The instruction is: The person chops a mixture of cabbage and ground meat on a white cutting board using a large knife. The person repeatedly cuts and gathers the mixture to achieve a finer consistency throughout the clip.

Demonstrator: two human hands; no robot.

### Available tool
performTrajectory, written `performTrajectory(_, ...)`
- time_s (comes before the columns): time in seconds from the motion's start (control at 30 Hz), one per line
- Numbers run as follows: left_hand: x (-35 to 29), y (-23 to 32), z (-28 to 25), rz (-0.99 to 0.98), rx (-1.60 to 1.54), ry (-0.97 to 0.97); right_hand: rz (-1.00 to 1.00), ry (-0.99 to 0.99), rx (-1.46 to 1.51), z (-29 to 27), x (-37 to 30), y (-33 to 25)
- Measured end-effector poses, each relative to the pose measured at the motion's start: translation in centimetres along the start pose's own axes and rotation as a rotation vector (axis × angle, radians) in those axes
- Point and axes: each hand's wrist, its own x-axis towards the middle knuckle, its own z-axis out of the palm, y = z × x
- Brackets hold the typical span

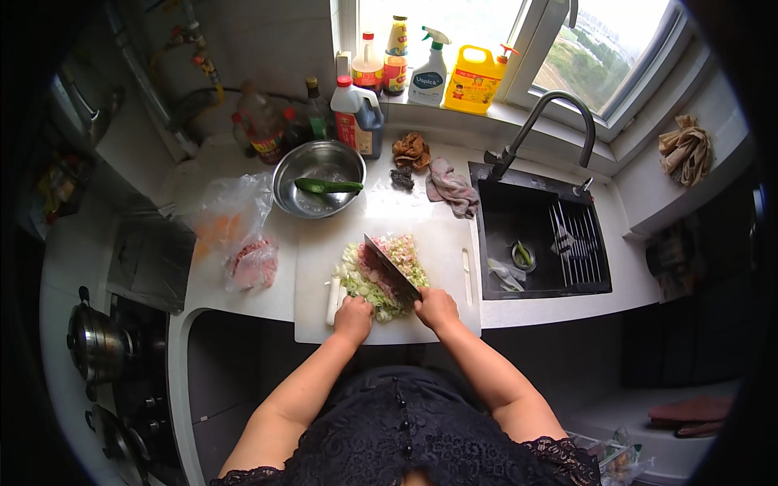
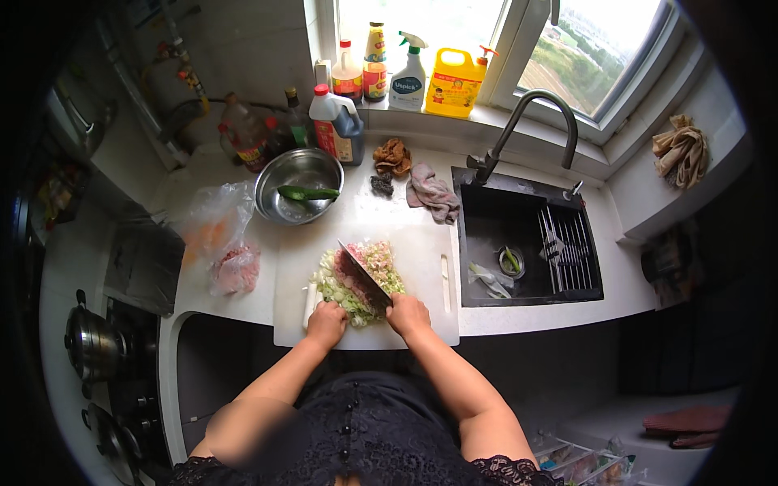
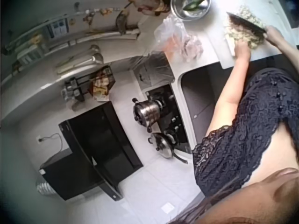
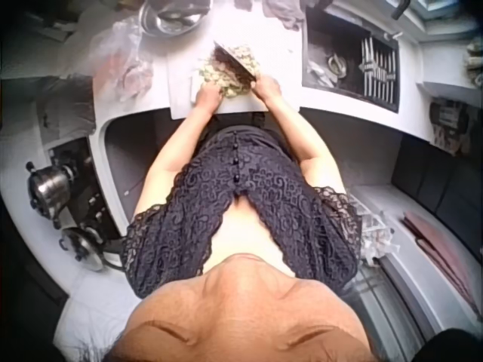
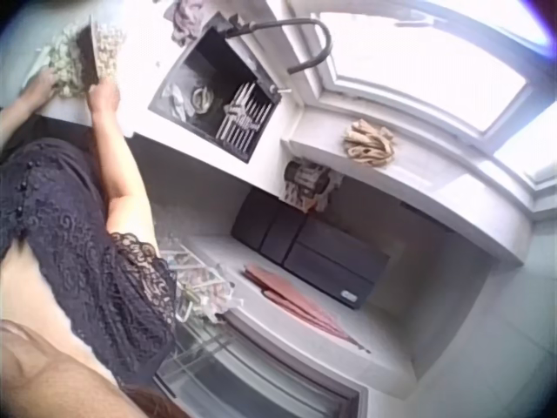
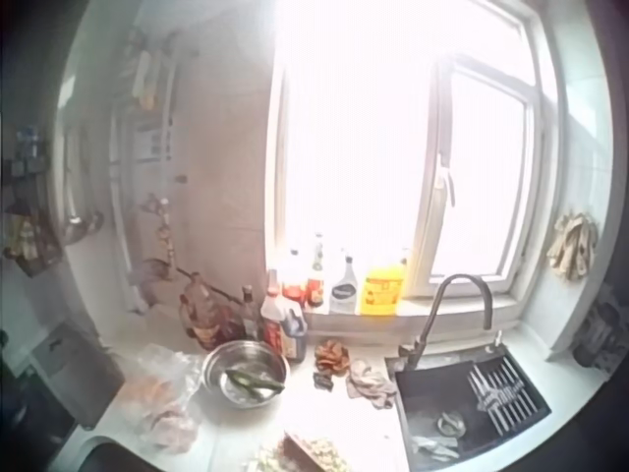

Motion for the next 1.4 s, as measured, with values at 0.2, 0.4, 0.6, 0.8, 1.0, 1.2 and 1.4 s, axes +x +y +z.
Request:
performTrajectory(0.2, -0.1, 0.0, -0.1, 0.002, 0.011, 0.017, -0.013, -0.011, 0.049, -0.8, -1.2, -1.1)
performTrajectory(0.4, -0.3, -0.4, 0.2, -0.005, 0.030, -0.001, -0.072, 0.011, -0.004, -1.8, -1.7, -2.0)
performTrajectory(0.6, -0.1, -0.2, 0.2, 0.008, 0.023, 0.007, -0.134, 0.004, 0.034, -0.8, -2.3, -2.6)
performTrajectory(0.8, -0.2, -0.4, 0.3, 0.012, 0.046, 0.010, -0.078, 0.025, 0.026, -1.7, -2.0, -2.8)
performTrajectory(1.0, 0.0, -0.2, 0.0, 0.027, -0.011, 0.004, -0.067, 0.021, 0.013, 0.9, -0.8, -0.7)
performTrajectory(1.2, -0.2, 0.0, -0.2, -0.007, 0.020, 0.005, -0.116, 0.054, 0.069, -1.9, -1.7, -3.4)
performTrajectory(1.4, 0.2, -0.1, -0.1, 0.020, 0.022, -0.007, -0.091, -0.026, 0.006, -0.4, -0.5, -1.4)
